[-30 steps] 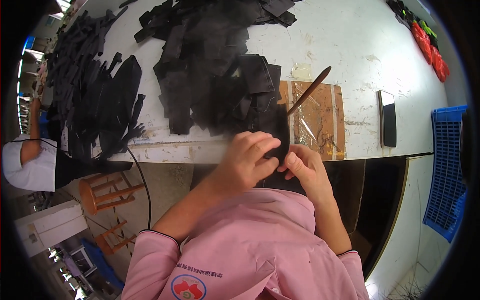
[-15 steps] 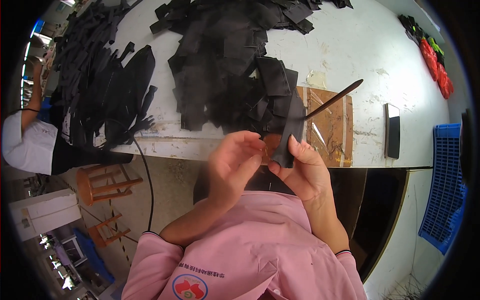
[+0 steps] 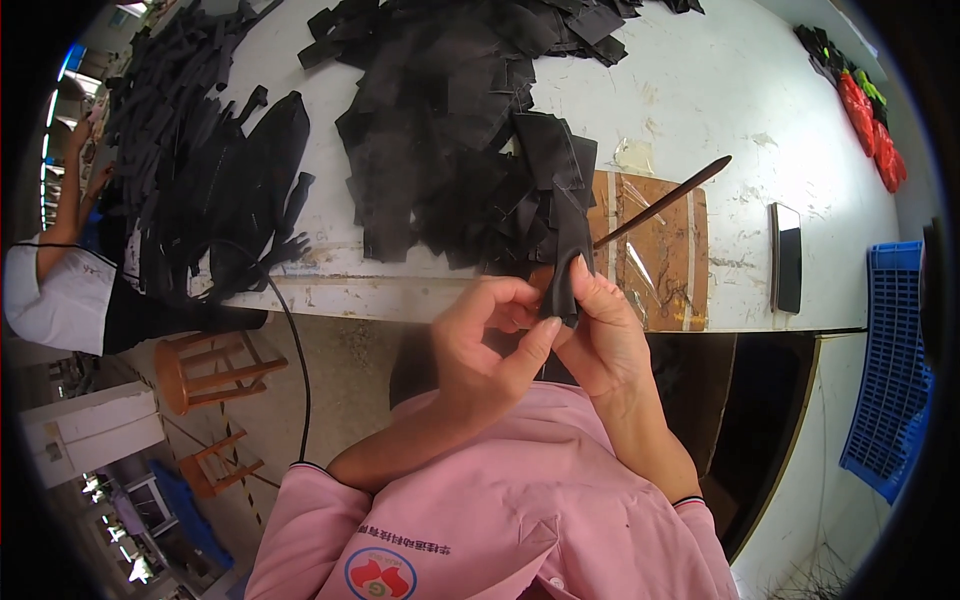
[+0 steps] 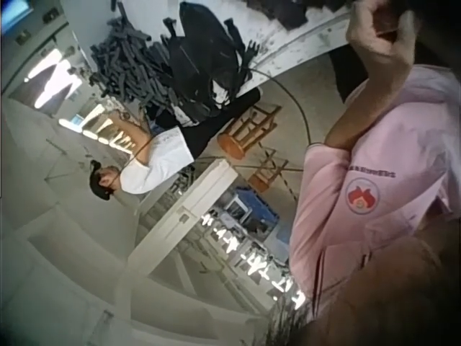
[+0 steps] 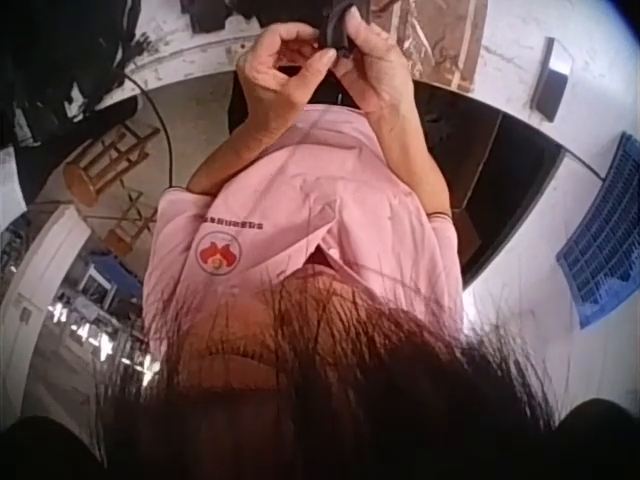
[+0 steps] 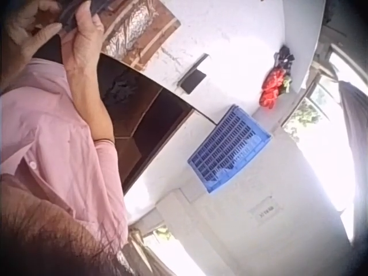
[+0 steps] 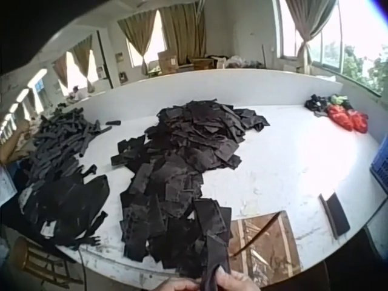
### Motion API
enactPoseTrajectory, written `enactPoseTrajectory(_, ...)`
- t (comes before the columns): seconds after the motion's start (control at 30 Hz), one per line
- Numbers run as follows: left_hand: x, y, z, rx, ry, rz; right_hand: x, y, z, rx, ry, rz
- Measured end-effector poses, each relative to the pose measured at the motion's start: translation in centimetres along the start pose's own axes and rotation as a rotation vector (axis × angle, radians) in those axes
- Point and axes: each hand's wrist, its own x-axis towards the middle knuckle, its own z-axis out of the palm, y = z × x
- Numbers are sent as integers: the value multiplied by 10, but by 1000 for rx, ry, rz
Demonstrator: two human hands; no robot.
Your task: Applying adhesive and folding small fabric pieces for shoe manufacturing.
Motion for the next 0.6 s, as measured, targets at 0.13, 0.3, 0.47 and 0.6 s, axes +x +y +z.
enactPoseTrajectory(0.13,1,-1,3,-36,94,-82,-2,-2,8,-79,66,11)
enactPoseTrajectory(0.3,16,4,-12,132,127,-21,-23,-14,-3,-1681,356,-652)
enactPoseTrajectory(0.47,14,12,-2,253,-14,145,-22,-12,20,-1362,7,-878)
enactPoseTrajectory(0.6,8,-2,8,562,109,380,-13,-8,17,-1572,28,-1032)
